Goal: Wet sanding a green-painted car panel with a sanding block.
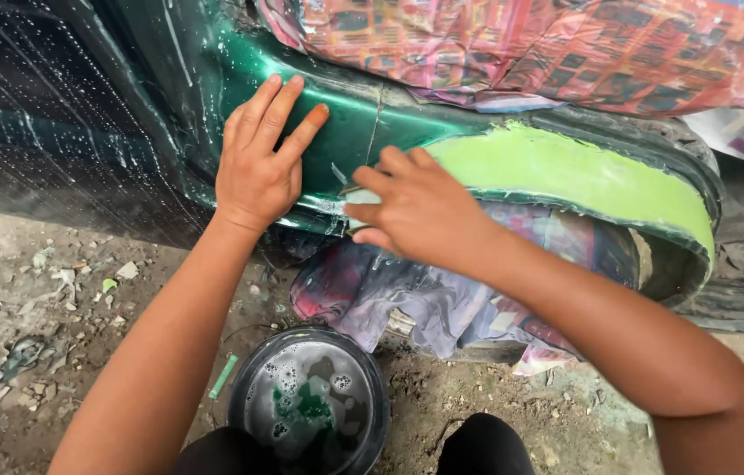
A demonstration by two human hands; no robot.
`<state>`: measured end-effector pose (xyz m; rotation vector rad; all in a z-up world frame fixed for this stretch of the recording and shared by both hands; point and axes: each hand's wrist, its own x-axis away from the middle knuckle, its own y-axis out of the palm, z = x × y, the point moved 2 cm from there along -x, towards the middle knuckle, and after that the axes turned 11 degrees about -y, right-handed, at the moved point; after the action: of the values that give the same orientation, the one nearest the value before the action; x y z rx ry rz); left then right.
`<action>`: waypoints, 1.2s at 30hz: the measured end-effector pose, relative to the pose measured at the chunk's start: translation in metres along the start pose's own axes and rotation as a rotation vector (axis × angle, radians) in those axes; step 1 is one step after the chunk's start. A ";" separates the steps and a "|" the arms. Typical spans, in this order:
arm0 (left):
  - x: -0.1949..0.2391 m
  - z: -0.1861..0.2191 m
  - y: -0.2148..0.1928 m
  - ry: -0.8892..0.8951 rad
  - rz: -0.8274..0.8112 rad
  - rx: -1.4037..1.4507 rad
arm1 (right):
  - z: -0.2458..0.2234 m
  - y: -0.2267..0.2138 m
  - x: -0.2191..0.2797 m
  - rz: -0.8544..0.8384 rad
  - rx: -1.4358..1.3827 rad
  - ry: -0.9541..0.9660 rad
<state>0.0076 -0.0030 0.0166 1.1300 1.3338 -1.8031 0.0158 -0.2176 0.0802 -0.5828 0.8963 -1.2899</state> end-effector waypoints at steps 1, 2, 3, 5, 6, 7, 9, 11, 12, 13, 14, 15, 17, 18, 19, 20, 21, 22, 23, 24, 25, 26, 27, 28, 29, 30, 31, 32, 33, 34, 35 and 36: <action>0.000 0.001 0.000 -0.002 0.003 0.002 | 0.005 -0.006 0.009 -0.011 -0.035 -0.007; -0.001 0.000 0.000 0.000 0.007 0.002 | 0.010 -0.012 0.016 -0.018 -0.067 -0.012; -0.001 -0.001 0.000 0.005 0.007 0.002 | 0.017 -0.014 0.020 -0.015 -0.065 -0.008; 0.000 0.000 0.000 -0.004 0.024 -0.012 | 0.030 -0.019 0.031 0.026 -0.053 0.002; 0.000 -0.002 0.001 -0.007 0.020 -0.014 | 0.023 -0.010 0.021 0.026 -0.057 0.000; 0.000 -0.003 0.001 -0.008 0.012 -0.017 | 0.015 -0.001 0.010 -0.020 -0.086 -0.007; 0.000 -0.003 0.001 -0.003 0.003 -0.016 | -0.002 0.010 -0.005 -0.068 -0.114 -0.008; 0.001 -0.003 0.001 0.009 -0.006 -0.015 | -0.018 0.015 -0.018 0.047 -0.045 -0.075; 0.002 -0.002 -0.001 0.000 -0.011 -0.013 | -0.011 0.007 -0.008 0.042 -0.052 -0.079; 0.003 -0.002 -0.002 0.005 -0.016 -0.007 | -0.002 0.001 0.001 0.010 -0.070 -0.078; -0.001 -0.002 -0.002 0.019 -0.012 0.001 | 0.010 -0.007 0.010 -0.021 -0.075 -0.074; -0.002 -0.003 -0.002 0.020 -0.007 0.005 | 0.026 -0.017 0.027 -0.024 -0.070 -0.074; 0.000 -0.001 -0.001 0.021 -0.001 -0.007 | 0.056 -0.041 0.067 0.140 -0.243 0.083; 0.000 -0.002 -0.001 0.024 0.004 -0.009 | 0.061 -0.040 0.094 0.144 -0.239 0.082; -0.001 -0.002 -0.001 0.018 0.005 -0.011 | 0.068 -0.038 0.122 0.150 -0.247 0.209; 0.001 -0.001 0.000 0.008 0.003 -0.012 | 0.075 -0.036 0.151 0.153 -0.260 0.336; -0.002 -0.002 0.002 0.008 0.004 -0.014 | 0.073 -0.035 0.148 0.155 -0.260 0.335; -0.001 -0.002 0.001 0.009 0.002 -0.008 | 0.069 -0.033 0.144 0.179 -0.198 0.311; 0.001 -0.001 0.000 0.011 0.000 -0.002 | 0.065 -0.033 0.141 0.204 -0.137 0.287; 0.001 -0.002 0.000 0.012 -0.003 -0.008 | 0.060 -0.027 0.118 0.209 -0.142 0.287; 0.002 -0.001 -0.001 0.009 -0.006 -0.018 | 0.053 -0.022 0.094 0.204 -0.089 0.215; 0.001 0.000 0.000 0.007 -0.005 -0.024 | 0.049 -0.020 0.072 0.195 -0.031 0.144; 0.000 0.001 -0.002 0.008 -0.004 -0.025 | 0.045 -0.022 0.063 0.196 -0.030 0.144; 0.000 0.001 -0.002 0.014 -0.006 -0.024 | 0.041 -0.023 0.053 0.214 -0.078 0.131; -0.001 0.000 -0.002 0.021 -0.009 -0.022 | 0.038 -0.024 0.044 0.231 -0.125 0.117; 0.000 0.001 -0.002 0.023 -0.009 -0.016 | 0.043 -0.025 0.063 0.227 -0.122 0.122; 0.001 0.001 -0.002 0.017 -0.017 -0.021 | 0.049 -0.026 0.083 0.216 -0.121 0.190; 0.001 0.000 -0.001 0.012 -0.025 -0.025 | 0.055 -0.027 0.101 0.205 -0.118 0.258; 0.001 0.000 -0.001 0.015 -0.024 -0.018 | 0.058 -0.028 0.126 0.201 -0.114 0.264; 0.001 0.000 0.000 0.011 -0.020 -0.021 | 0.063 -0.029 0.151 0.230 -0.139 0.334; 0.000 0.000 0.000 0.007 -0.016 -0.024 | 0.067 -0.029 0.176 0.260 -0.164 0.403; -0.001 -0.001 0.000 0.008 -0.017 -0.022 | 0.067 -0.025 0.168 0.258 -0.164 0.406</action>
<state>0.0083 -0.0019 0.0177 1.1182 1.3685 -1.7941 0.0620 -0.3929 0.0973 -0.3196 1.3759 -1.1223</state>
